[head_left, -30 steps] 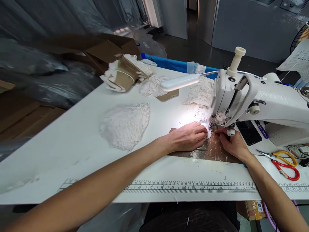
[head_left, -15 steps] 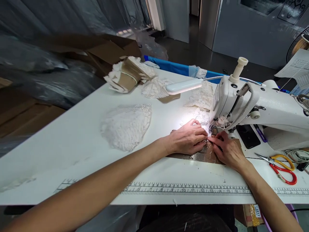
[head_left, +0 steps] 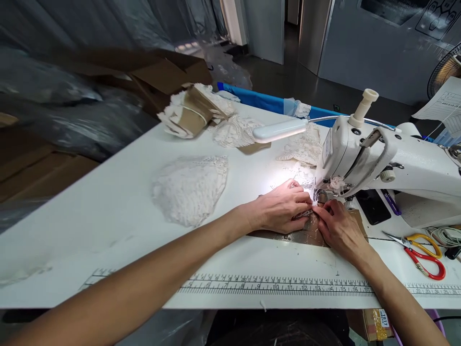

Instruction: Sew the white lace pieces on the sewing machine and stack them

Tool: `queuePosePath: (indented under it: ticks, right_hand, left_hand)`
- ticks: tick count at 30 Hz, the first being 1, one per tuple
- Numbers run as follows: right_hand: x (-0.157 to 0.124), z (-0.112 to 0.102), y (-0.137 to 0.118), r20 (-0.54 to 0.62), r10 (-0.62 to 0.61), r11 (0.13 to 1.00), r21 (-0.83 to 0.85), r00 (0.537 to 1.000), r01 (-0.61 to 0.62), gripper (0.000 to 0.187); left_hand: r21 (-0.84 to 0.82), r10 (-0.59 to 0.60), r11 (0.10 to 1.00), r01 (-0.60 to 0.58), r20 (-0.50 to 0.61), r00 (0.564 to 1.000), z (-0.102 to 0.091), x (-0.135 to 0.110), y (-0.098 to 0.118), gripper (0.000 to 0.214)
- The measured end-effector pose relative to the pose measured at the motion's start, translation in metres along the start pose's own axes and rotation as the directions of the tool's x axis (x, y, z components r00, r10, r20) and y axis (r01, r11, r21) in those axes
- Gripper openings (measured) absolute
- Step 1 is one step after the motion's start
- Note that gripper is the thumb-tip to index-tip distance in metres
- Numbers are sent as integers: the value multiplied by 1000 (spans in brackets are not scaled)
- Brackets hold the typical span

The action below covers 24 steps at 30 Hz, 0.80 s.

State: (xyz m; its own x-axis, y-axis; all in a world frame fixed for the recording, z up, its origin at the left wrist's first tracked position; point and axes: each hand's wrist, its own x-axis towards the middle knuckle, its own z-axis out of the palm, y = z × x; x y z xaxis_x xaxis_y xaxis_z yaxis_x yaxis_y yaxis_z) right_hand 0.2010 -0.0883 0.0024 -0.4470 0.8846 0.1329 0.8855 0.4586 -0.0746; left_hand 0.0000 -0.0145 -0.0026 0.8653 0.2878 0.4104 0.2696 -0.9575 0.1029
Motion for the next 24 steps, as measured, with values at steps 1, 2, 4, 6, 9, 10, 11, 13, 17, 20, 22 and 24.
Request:
queuePosePath:
  ticks: [1, 2, 4, 6, 9, 10, 11, 13, 17, 20, 22, 24]
  right_hand:
    - [0, 0, 0, 2, 8, 1000, 0, 1000, -8, 31]
    - [0, 0, -1, 3, 15, 1000, -3, 1000, -15, 31]
    - [1, 1, -1, 11, 32, 999, -17, 999, -31, 33]
    - [2, 1, -2, 27, 45, 998, -34, 999, -44, 35]
    - [4, -2, -7, 45, 68, 996, -63, 997, -65, 38]
    - [5, -4, -9, 50, 76, 995, -74, 996, -72, 38]
    - [6, -5, -11, 57, 85, 993, -86, 995, -80, 39]
    - [8, -8, -15, 79, 105, 989, -113, 991, -96, 41]
    - [5, -8, -12, 95, 121, 990, -85, 988, -113, 44]
    - [-1, -3, 2, 33, 155, 985, 66, 987, -157, 38]
    - [-5, 0, 14, -8, 204, 963, 180, 979, -199, 33]
    - [-8, 1, 23, -45, 243, 939, 262, 969, -223, 30]
  left_hand:
    - [1, -1, 1000, 1, 2, 1000, 0, 0, 0, 23]
    - [2, -2, 1000, 2, 3, 1000, 0, 0, 0, 23]
    - [3, -4, 1000, 4, 5, 1000, -1, 0, -1, 24]
    - [5, -10, 1000, 10, 11, 1000, -1, 1, -1, 25]
    - [30, -30, 999, 28, 41, 999, -2, 1, -3, 25]
    - [42, -35, 999, 33, 53, 998, -2, 1, -3, 25]
    - [55, -41, 998, 37, 66, 997, -2, 1, -4, 24]
    - [79, -49, 996, 42, 85, 995, -3, 2, -5, 24]
    - [101, -60, 994, 48, 113, 992, -6, 3, -6, 26]
    - [102, -65, 993, 52, 122, 990, -7, 3, -6, 26]
    - [104, -61, 993, 48, 116, 991, -8, 3, -5, 27]
    - [108, -55, 993, 44, 101, 993, -8, 3, -5, 26]
